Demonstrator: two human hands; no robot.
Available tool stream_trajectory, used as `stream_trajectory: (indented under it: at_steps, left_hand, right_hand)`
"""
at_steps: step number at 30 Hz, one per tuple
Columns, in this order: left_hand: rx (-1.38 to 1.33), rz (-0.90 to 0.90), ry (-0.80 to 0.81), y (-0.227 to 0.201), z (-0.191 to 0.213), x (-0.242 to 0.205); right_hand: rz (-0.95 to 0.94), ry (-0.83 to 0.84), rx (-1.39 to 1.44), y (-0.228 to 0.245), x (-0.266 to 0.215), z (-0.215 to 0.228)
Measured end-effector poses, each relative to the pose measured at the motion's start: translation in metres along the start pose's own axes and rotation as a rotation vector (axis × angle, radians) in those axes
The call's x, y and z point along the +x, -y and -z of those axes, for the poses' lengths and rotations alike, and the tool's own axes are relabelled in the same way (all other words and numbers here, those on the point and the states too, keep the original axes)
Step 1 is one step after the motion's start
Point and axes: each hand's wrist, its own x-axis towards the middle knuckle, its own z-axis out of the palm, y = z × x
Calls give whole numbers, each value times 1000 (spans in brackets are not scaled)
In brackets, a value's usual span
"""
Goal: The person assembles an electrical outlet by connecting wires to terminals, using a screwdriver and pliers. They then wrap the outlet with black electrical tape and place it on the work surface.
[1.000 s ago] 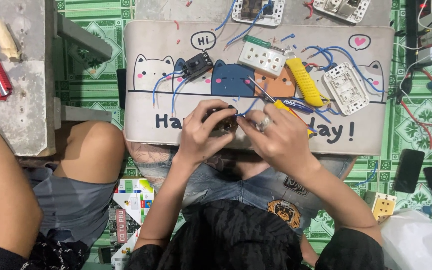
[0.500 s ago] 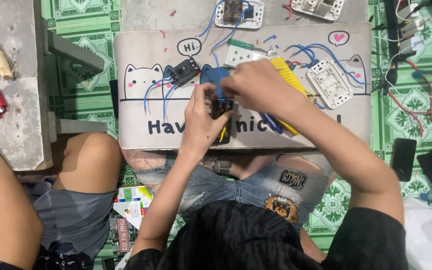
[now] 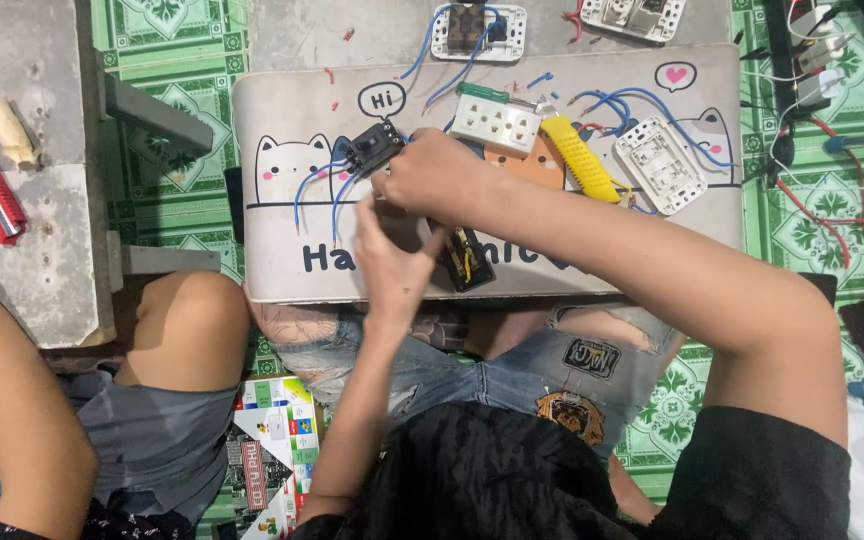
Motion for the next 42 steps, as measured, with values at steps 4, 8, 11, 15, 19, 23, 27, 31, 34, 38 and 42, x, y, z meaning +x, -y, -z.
stream_trajectory:
  at_steps: [4, 8, 11, 15, 19, 23, 27, 31, 34, 38, 42]
  left_hand:
    - [-190, -155, 118, 30, 9, 25]
    - [-331, -111, 305, 15, 17, 41]
    - [-266, -71, 364, 3, 21, 51]
    - [-180, -214, 347, -22, 31, 61]
    - [-167, -222, 395, -19, 25, 61]
    - [-57, -281, 393, 5, 11, 73]
    - [151, -322, 445, 57, -13, 78]
    - [204, -377, 400, 58, -23, 75]
    - [175, -398, 343, 38, -14, 71]
    - [51, -502, 303, 30, -7, 71]
    - [-23, -496, 307, 24, -6, 71]
  right_hand:
    - [-6, 83, -49, 1, -6, 13]
    - [-93, 163, 20, 2, -12, 31]
    - [-76, 157, -6, 4, -16, 41]
    - [-40, 102, -158, 5, -15, 32]
    - [-62, 84, -121, 5, -18, 26]
    - [-59, -41, -181, 5, -28, 12]
    - [-54, -124, -105, 3, -40, -4]
    - [-10, -236, -152, 6, -43, 5]
    - [-20, -363, -187, 13, -53, 4]
    - [-78, -534, -182, 32, -81, 12]
    - [-224, -705, -154, 57, -120, -4]
